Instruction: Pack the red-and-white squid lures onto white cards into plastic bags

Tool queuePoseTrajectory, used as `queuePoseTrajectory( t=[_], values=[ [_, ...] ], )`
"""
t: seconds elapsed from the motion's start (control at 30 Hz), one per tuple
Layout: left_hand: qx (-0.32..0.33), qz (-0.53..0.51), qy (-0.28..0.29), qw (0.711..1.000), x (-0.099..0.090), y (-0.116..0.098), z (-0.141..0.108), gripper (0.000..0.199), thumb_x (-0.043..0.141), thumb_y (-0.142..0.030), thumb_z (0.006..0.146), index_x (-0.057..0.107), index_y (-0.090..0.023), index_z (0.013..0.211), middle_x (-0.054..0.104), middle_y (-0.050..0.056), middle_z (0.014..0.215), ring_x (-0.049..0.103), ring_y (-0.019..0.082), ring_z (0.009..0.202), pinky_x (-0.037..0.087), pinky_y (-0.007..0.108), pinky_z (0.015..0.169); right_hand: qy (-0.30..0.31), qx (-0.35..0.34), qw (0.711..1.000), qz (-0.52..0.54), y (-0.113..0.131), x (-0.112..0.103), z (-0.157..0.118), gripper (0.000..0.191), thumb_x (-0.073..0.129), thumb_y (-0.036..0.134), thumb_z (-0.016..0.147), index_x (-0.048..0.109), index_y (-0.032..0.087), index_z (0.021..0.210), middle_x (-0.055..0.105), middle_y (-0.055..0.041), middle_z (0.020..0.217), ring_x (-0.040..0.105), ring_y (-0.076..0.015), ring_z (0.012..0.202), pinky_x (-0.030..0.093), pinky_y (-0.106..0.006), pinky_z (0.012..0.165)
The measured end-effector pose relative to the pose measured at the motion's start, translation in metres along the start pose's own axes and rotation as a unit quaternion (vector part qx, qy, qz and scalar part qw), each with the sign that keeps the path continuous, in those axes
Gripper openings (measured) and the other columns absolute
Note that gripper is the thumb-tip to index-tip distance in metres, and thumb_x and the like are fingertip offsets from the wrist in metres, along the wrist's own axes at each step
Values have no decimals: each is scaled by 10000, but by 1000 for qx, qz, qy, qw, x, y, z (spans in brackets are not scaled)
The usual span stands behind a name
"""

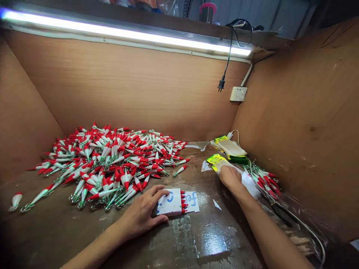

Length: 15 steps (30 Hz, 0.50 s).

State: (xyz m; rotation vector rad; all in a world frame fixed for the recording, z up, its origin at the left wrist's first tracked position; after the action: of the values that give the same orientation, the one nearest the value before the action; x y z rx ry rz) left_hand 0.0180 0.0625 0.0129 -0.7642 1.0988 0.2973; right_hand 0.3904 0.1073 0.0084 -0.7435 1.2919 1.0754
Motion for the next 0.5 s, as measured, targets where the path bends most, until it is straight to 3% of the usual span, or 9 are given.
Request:
queuePoseTrajectory(
  t=[0.13, 0.27, 0.4, 0.5],
  values=[
    [4, -2, 12, 1000, -2, -2, -1, 681, 801, -414, 788, 484, -336, 1386, 481, 84, 1436, 558, 317, 1241, 479, 479, 1051, -4, 58, 998, -17, -19, 8, 11, 253, 551, 204, 864, 800, 170, 901, 759, -222, 958, 719, -360, 948, 467, -379, 741],
    [32, -19, -4, 999, -8, -2, -1, 797, 809, -489, 779, 423, -325, 1457, 415, 107, 1503, 447, 329, 1366, 403, 496, 1139, 0, 55, 998, 8, -21, 5, 16, 211, 592, 209, 821, 790, 210, 895, 776, -149, 925, 721, -311, 928, 436, -318, 697],
    [46, -39, -35, 998, -15, -1, -2, 795, 753, -531, 835, 372, -321, 1501, 380, 120, 1539, 385, 328, 1420, 349, 521, 1178, 2, 56, 998, 40, -29, 1, 19, 199, 617, 307, 844, 776, 235, 939, 783, -90, 915, 727, -258, 856, 406, -274, 624],
    [46, -50, -41, 997, -18, -1, -3, 790, 751, -505, 844, 364, -328, 1510, 386, 114, 1543, 393, 327, 1417, 354, 528, 1176, -10, 66, 997, 44, -37, -1, 19, 241, 613, 298, 870, 767, 224, 1041, 784, -107, 968, 727, -272, 884, 410, -284, 635]
  ],
)
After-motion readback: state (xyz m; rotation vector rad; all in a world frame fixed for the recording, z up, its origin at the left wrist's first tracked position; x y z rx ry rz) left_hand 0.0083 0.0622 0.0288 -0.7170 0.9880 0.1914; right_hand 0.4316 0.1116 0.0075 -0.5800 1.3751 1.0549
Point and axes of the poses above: each hand's wrist, its own z-axis towards the middle knuckle, its own x-axis out of the palm, y = z × x, the point moved 6 cm from there along z, towards the middle knuckle
